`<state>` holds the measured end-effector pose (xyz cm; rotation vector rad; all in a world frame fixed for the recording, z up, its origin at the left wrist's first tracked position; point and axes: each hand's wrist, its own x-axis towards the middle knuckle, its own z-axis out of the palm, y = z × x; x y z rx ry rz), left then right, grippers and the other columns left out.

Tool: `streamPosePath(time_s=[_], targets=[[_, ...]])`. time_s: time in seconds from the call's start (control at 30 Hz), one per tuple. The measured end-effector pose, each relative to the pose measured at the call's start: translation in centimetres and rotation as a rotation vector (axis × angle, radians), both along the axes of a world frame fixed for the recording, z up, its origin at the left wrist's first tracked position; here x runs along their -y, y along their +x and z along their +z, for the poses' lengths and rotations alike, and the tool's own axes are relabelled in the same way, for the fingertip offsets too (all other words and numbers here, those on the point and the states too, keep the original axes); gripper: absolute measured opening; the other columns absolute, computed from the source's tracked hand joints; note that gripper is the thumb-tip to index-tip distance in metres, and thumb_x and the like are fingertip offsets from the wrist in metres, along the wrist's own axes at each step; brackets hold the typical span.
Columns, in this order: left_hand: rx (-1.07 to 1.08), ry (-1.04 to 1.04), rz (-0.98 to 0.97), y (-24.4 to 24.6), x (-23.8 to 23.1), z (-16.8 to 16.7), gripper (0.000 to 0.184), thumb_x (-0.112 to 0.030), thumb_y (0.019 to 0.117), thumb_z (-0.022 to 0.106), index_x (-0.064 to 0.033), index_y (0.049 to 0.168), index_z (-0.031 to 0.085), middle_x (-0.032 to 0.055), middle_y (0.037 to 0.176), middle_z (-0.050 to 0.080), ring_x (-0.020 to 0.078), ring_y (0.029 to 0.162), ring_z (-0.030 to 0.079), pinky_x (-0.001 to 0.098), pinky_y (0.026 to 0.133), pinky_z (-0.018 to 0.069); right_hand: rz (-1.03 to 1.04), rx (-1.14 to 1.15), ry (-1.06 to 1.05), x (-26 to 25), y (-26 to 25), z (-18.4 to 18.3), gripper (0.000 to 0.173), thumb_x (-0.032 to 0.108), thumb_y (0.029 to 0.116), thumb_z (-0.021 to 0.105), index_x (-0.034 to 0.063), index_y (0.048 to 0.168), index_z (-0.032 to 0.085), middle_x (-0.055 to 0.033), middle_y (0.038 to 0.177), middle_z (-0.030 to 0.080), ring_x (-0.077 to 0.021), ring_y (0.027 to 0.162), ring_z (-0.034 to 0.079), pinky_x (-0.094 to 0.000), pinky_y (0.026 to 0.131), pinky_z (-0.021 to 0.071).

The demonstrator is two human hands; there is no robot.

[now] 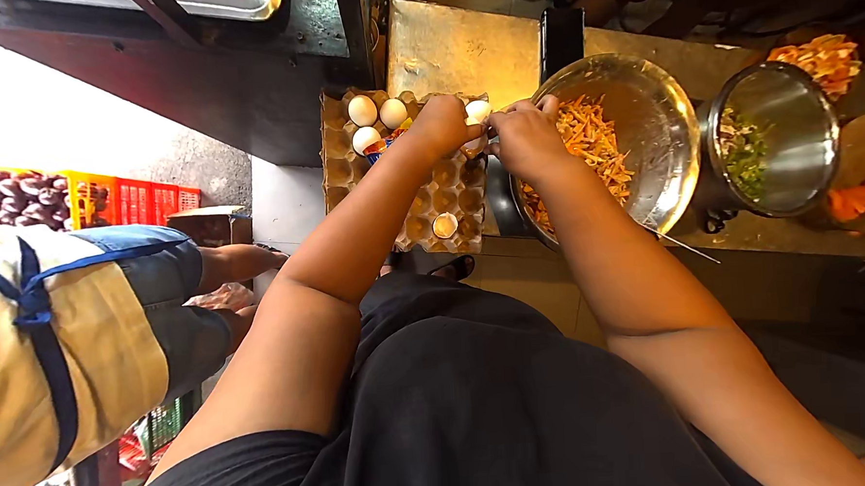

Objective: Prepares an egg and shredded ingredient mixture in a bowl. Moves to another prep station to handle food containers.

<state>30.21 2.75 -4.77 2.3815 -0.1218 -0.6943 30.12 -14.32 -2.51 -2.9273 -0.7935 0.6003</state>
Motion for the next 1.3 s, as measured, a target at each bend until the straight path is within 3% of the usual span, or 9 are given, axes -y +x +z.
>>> streamPosePath(time_s=[0.2,0.3,0.5,0.63,0.73,0.97,1.07,1.3], targets=[[0.008,-0.034,0.012,-0.2,0.0,0.0,0.049,-0.043,0.1009,0.062,0.0033,0.113,0.070,0.0228,0.114,0.069,0.0359,0.111,0.065,0.0557,0.100,0.0483,-0.006,-0.002,-0.022,-0.4,-0.4,0.5,0.033,0.018,0.0951,0.073,0.0020,0.123,0.069,-0.0206,0.115,0.072,-0.0416,0.126,0.059,-0.0685,0.114,0.0258],[-0.002,-0.054,0.023,-0.2,0.1,0.1,0.048,-0.043,0.1022,0.060,0.0034,0.113,0.070,0.0222,0.111,0.069,0.0341,0.105,0.068,0.0541,0.096,0.0508,-0.011,0.018,-0.001,-0.3,-0.4,0.4,0.032,0.018,0.0956,0.072,0.0025,0.124,0.069,-0.0202,0.113,0.073,-0.0421,0.124,0.060,-0.0683,0.114,0.0258],[-0.090,-0.218,0.134,-0.4,-0.8,2.4,0.046,-0.041,0.1041,0.058,-0.0006,0.125,0.065,0.0181,0.111,0.070,0.0257,0.098,0.070,0.0461,0.093,0.0555,-0.060,-0.003,0.111,0.4,0.3,2.3,0.039,0.021,0.0991,0.066,0.0102,0.137,0.063,-0.0153,0.117,0.073,-0.0400,0.123,0.061,-0.0685,0.113,0.0258],[-0.039,-0.277,0.163,-0.8,-1.6,4.0,0.042,-0.039,0.1035,0.060,-0.0032,0.126,0.065,0.0148,0.111,0.070,0.0200,0.093,0.071,0.0397,0.089,0.0584,-0.078,-0.012,0.160,0.2,0.6,4.2,0.039,0.024,0.0985,0.068,0.0139,0.136,0.063,-0.0066,0.118,0.075,-0.0337,0.125,0.061,-0.0649,0.114,0.0252],[-0.032,-0.324,0.189,-1.3,-2.1,4.6,0.041,-0.037,0.1036,0.060,-0.0038,0.126,0.065,0.0128,0.109,0.070,0.0165,0.089,0.071,0.0364,0.086,0.0586,-0.043,0.002,0.189,0.1,0.5,5.0,0.038,0.021,0.0986,0.067,0.0134,0.135,0.064,-0.0048,0.119,0.075,-0.0317,0.127,0.060,-0.0639,0.114,0.0251],[-0.059,-0.491,0.234,-2.8,-3.3,5.3,0.035,-0.032,0.1045,0.060,-0.0046,0.126,0.064,0.0077,0.109,0.070,0.0076,0.088,0.070,0.0267,0.083,0.0593,0.056,0.013,0.267,0.1,0.3,5.3,0.035,0.013,0.1001,0.060,0.0126,0.135,0.064,-0.0101,0.126,0.072,-0.0311,0.122,0.064,-0.0500,0.111,0.0433],[-0.099,-0.584,0.285,-3.2,-3.5,4.8,0.033,-0.028,0.1043,0.061,-0.0045,0.127,0.063,0.0072,0.110,0.069,0.0074,0.088,0.070,0.0253,0.082,0.0597,-0.006,-0.104,0.344,0.1,0.4,5.2,0.033,0.009,0.1010,0.059,0.0110,0.134,0.065,-0.0138,0.128,0.068,-0.0258,0.114,0.068,-0.0411,0.101,0.0550],[-0.122,-0.677,0.304,-4.2,-3.5,2.6,0.040,-0.024,0.1032,0.063,-0.0040,0.138,0.057,0.0093,0.118,0.068,0.0092,0.094,0.070,0.0270,0.086,0.0592,-0.049,-0.033,0.360,0.3,0.4,3.2,0.031,0.004,0.0988,0.056,0.0048,0.127,0.069,-0.0165,0.119,0.072,-0.0278,0.108,0.071,-0.0416,0.100,0.0544]])
